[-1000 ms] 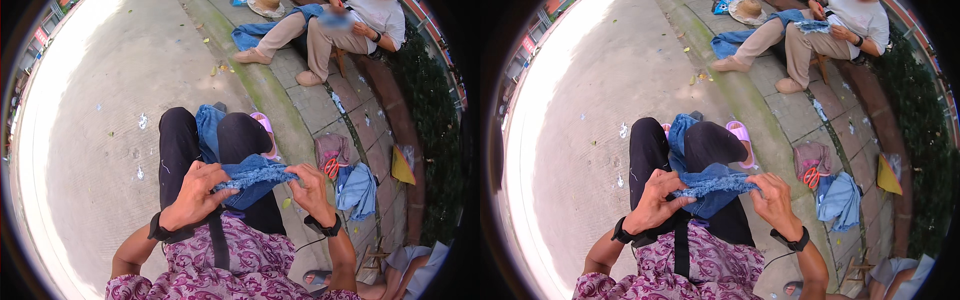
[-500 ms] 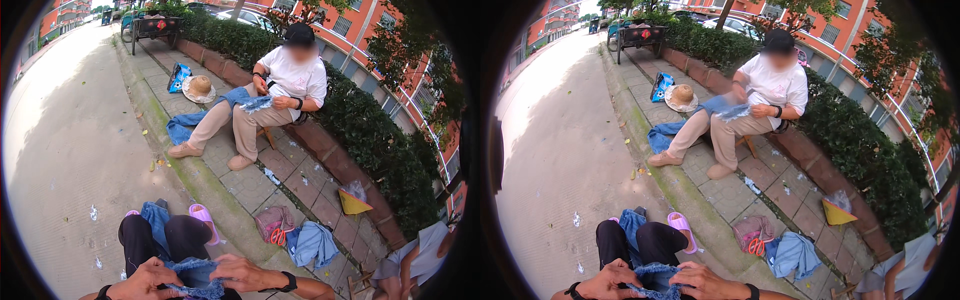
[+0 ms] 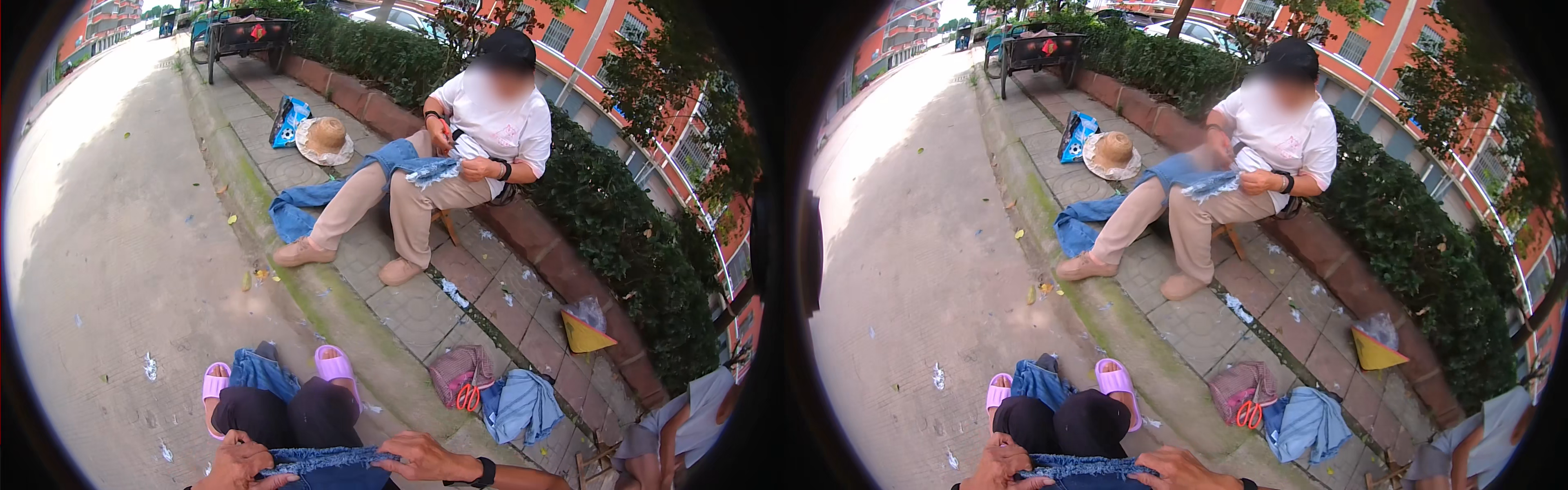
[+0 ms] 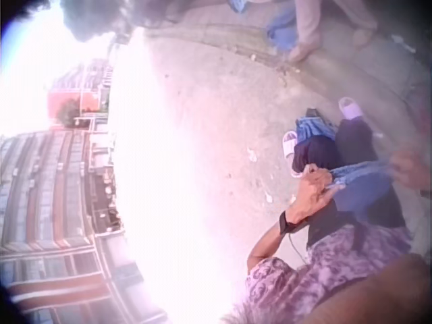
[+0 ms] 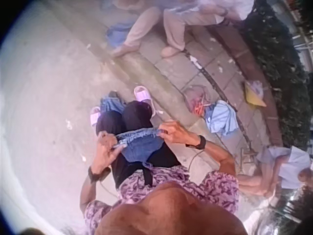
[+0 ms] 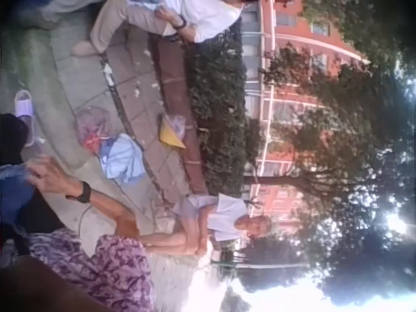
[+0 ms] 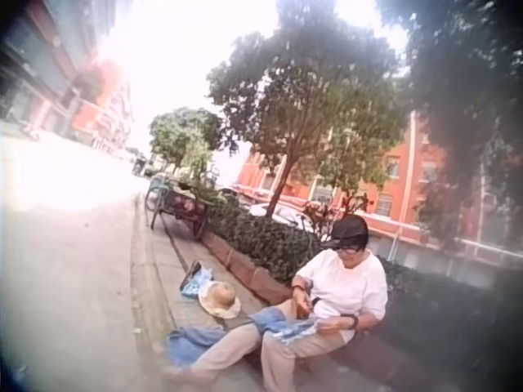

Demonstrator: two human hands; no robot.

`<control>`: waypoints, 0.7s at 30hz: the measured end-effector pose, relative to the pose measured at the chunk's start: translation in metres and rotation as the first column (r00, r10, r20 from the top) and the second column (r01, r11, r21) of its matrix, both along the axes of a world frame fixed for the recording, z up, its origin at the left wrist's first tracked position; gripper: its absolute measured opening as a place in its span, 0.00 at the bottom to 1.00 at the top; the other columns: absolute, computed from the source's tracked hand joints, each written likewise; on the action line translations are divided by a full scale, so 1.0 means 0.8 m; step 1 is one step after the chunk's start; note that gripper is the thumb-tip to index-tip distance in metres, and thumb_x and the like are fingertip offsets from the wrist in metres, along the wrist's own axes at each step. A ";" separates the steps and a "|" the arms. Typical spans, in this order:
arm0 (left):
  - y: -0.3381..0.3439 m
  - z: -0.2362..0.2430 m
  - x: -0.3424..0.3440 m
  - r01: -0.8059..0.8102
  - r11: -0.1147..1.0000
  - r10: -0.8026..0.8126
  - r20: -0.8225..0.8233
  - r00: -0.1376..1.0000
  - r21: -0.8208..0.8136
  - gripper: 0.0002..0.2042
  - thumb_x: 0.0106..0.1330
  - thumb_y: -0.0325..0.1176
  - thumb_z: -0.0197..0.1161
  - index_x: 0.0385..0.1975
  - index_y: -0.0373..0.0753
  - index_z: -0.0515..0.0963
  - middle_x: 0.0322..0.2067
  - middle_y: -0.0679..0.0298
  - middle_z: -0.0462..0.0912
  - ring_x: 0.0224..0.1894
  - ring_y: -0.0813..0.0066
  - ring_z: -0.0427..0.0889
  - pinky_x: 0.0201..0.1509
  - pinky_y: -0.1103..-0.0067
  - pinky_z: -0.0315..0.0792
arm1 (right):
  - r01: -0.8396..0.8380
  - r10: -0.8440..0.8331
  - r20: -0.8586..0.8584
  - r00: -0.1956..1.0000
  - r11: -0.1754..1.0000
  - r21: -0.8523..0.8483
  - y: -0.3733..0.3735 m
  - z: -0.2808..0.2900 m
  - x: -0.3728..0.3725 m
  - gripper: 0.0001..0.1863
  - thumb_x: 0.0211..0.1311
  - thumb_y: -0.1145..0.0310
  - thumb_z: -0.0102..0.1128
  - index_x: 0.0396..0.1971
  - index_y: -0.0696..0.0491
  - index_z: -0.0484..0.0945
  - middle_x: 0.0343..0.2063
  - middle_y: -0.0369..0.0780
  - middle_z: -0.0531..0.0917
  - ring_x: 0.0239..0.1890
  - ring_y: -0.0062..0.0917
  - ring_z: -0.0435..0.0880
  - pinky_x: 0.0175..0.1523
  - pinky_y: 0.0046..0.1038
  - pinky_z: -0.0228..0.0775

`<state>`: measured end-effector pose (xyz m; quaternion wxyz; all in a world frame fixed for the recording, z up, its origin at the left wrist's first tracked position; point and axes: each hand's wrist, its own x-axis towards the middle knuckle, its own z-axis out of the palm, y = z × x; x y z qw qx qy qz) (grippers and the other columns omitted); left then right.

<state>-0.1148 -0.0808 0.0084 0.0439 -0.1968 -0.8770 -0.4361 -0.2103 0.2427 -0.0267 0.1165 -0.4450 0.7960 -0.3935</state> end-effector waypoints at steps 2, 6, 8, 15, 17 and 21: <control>0.017 -0.037 -0.008 -0.116 0.990 0.121 -0.060 0.991 0.086 0.15 0.56 0.34 0.73 0.21 0.39 0.70 0.22 0.58 0.70 0.27 0.54 0.71 0.39 0.63 0.62 | 0.070 -0.069 0.030 0.997 0.997 -0.033 -0.009 -0.023 0.005 0.09 0.67 0.66 0.65 0.31 0.56 0.79 0.22 0.41 0.78 0.25 0.33 0.78 0.34 0.34 0.71; 0.032 -0.085 -0.019 -0.164 0.984 0.172 -0.152 0.973 0.064 0.16 0.54 0.32 0.74 0.21 0.41 0.68 0.21 0.59 0.68 0.26 0.56 0.69 0.38 0.64 0.62 | 0.120 -0.204 0.230 0.952 0.936 0.331 -0.039 -0.071 0.040 0.17 0.60 0.76 0.62 0.50 0.57 0.82 0.48 0.50 0.82 0.40 0.42 0.84 0.43 0.34 0.79; 0.031 -0.092 -0.020 -0.177 0.977 0.194 -0.152 0.969 0.118 0.17 0.53 0.31 0.75 0.20 0.42 0.67 0.21 0.60 0.67 0.25 0.57 0.69 0.38 0.64 0.62 | 0.456 -0.478 0.059 0.876 0.862 0.222 -0.052 -0.096 0.060 0.18 0.57 0.78 0.61 0.49 0.64 0.80 0.47 0.56 0.81 0.40 0.46 0.84 0.42 0.38 0.80; 0.025 -0.090 -0.025 -0.170 0.965 0.209 -0.194 0.959 0.198 0.17 0.52 0.30 0.75 0.20 0.42 0.67 0.21 0.61 0.67 0.25 0.58 0.69 0.38 0.65 0.62 | 0.399 -0.385 -0.121 0.915 0.908 0.127 -0.039 -0.140 0.069 0.25 0.50 0.83 0.62 0.53 0.68 0.76 0.49 0.61 0.79 0.44 0.53 0.82 0.47 0.47 0.79; 0.026 -0.089 -0.024 -0.165 0.968 0.196 -0.159 0.968 0.189 0.17 0.53 0.30 0.75 0.19 0.41 0.67 0.21 0.61 0.67 0.25 0.59 0.69 0.38 0.66 0.61 | 0.443 -0.460 0.053 0.887 0.876 0.188 -0.039 -0.136 0.070 0.26 0.50 0.83 0.62 0.54 0.69 0.75 0.47 0.61 0.79 0.41 0.53 0.82 0.46 0.47 0.78; 0.027 -0.085 -0.020 -0.168 0.969 0.201 -0.174 0.964 0.183 0.18 0.54 0.30 0.74 0.19 0.41 0.66 0.20 0.60 0.66 0.25 0.59 0.68 0.38 0.66 0.61 | 0.488 -0.511 0.098 0.854 0.852 0.188 -0.052 -0.126 0.068 0.24 0.56 0.81 0.60 0.55 0.67 0.74 0.45 0.58 0.80 0.38 0.50 0.83 0.44 0.46 0.78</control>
